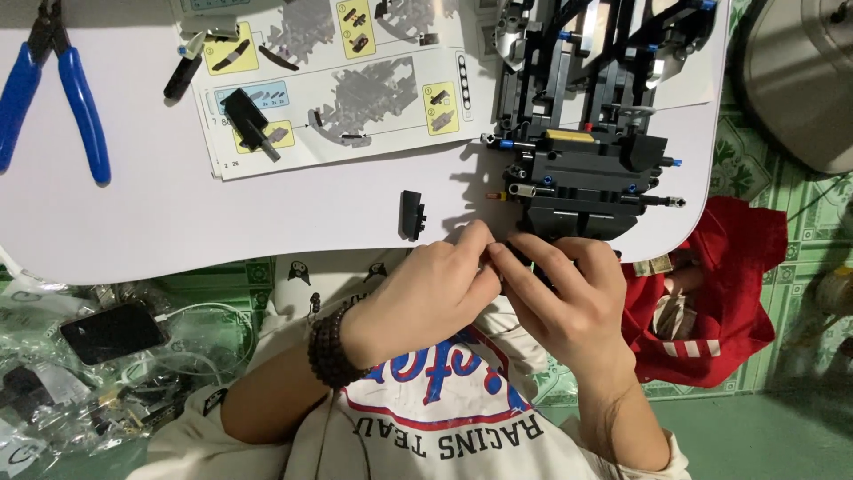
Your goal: The person assembles a complex Lego Technic model by connecting small black and grey pieces to a larger chassis. They use a pair of blue pliers to separate a tightly fitted component and continue attaching additional parts according to an instruction manual.
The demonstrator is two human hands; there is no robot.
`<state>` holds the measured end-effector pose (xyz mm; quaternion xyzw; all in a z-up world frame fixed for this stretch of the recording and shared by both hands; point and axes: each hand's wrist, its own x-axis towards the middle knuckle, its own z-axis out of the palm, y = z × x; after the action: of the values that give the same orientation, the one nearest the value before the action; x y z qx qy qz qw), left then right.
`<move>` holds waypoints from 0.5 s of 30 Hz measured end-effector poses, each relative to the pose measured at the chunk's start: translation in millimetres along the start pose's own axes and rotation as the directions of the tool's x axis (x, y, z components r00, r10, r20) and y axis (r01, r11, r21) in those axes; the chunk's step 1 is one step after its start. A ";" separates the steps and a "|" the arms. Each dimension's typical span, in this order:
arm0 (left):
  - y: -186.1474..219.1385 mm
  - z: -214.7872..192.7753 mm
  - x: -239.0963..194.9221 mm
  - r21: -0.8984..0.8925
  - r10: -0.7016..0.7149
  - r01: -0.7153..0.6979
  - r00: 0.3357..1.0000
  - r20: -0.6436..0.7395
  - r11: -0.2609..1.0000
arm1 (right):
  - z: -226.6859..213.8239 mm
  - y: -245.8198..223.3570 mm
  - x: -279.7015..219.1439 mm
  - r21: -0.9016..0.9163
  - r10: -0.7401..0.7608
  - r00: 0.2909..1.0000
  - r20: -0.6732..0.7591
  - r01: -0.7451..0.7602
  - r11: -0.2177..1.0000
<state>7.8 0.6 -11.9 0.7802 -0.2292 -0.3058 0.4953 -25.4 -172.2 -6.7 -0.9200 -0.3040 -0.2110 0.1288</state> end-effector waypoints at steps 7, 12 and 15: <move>5.4 5.2 -3.8 0.093 -0.064 0.066 0.998 -0.017 0.994 | 4.5 -0.8 -4.4 0.012 0.000 1.000 0.000 0.000 1.000; 9.2 7.4 -6.6 0.030 -0.085 0.086 0.996 -0.042 0.996 | 7.5 -1.2 -5.6 0.061 0.023 0.999 -0.027 -0.022 0.998; 3.5 12.5 -7.6 -0.013 -0.064 0.063 0.996 -0.057 0.998 | 7.0 -2.1 -5.2 0.089 0.028 1.000 -0.011 -0.027 0.996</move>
<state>-6.5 -3.6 -10.8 0.7928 -0.1881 -0.3001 0.4960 -28.3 -170.6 -15.0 -0.9163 -0.2994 -0.2010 0.1741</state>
